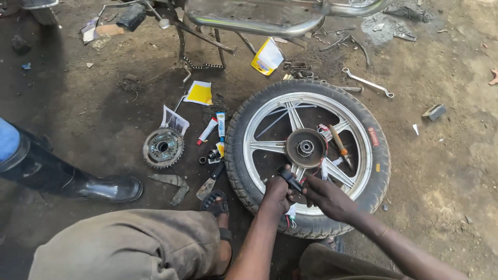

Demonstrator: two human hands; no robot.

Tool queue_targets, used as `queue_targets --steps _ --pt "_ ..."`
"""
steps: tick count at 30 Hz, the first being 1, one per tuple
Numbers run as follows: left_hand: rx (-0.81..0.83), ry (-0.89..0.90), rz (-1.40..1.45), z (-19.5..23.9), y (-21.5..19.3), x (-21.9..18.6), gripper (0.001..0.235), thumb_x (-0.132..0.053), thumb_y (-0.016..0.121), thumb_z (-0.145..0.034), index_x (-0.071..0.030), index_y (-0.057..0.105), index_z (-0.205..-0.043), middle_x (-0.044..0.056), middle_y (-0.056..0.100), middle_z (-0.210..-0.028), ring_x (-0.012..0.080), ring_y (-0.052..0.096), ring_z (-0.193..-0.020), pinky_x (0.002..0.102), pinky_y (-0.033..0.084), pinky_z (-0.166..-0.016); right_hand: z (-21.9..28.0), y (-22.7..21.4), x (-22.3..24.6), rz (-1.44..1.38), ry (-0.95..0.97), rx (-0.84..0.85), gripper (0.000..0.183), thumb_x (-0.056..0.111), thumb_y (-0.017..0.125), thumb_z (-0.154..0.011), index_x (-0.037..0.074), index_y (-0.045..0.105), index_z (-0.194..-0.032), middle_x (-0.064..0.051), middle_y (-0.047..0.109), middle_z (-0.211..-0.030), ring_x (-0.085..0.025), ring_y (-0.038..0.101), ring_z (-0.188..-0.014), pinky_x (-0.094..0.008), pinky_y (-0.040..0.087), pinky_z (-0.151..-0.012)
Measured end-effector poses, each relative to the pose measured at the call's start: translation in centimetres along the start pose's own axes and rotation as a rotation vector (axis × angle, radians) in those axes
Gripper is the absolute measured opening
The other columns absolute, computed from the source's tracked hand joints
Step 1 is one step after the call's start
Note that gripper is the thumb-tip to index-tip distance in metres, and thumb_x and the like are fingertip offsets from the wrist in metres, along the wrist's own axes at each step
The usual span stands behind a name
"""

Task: The person sits on the ground and works on a motorcycle wheel hub, stripping and twisting wires, then wrapping them with electrical tape. Tools and parts are scattered around the wheel on the dirt ground.

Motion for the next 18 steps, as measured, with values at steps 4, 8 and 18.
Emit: queue_targets --steps 4,8,18 --pt "0.019 0.054 -0.096 -0.7 -0.5 0.9 0.032 -0.034 0.059 -0.104 -0.007 0.066 -0.088 0.004 0.045 -0.062 0.0095 0.041 -0.04 0.023 0.038 -0.035 0.2 -1.7 -0.3 0.376 -0.16 0.079 0.018 0.016 0.062 -0.094 0.002 0.068 -0.103 -0.031 0.074 -0.085 -0.053 0.072 -0.084 -0.054 0.055 -0.071" --pt "0.106 0.132 -0.168 -1.2 -0.7 -0.5 0.021 -0.022 0.063 -0.101 -0.007 0.062 -0.086 0.004 0.048 -0.062 0.009 0.046 -0.041 0.023 0.043 -0.038 0.5 -2.2 1.4 0.393 -0.082 -0.058 0.022 0.019 0.06 -0.096 0.002 0.067 -0.109 -0.03 0.072 -0.1 -0.051 0.068 -0.102 -0.058 0.053 -0.085" --pt "-0.104 0.273 -0.738 6.0 1.1 -4.2 0.037 -0.022 0.05 -0.088 -0.017 0.064 -0.122 0.009 0.072 -0.116 0.0224 0.066 -0.104 0.036 0.048 -0.086 -1.8 3.5 -1.9 -0.606 0.177 -0.402 0.017 0.001 0.078 -0.084 0.006 0.062 -0.079 -0.008 0.061 -0.066 -0.017 0.057 -0.058 -0.03 0.049 -0.053"
Point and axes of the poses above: each hand's wrist, its own z-axis away from the middle knuckle, its own y-axis out of the palm, x = y × z, the point moved 2 cm from there along -z, towards the middle knuckle
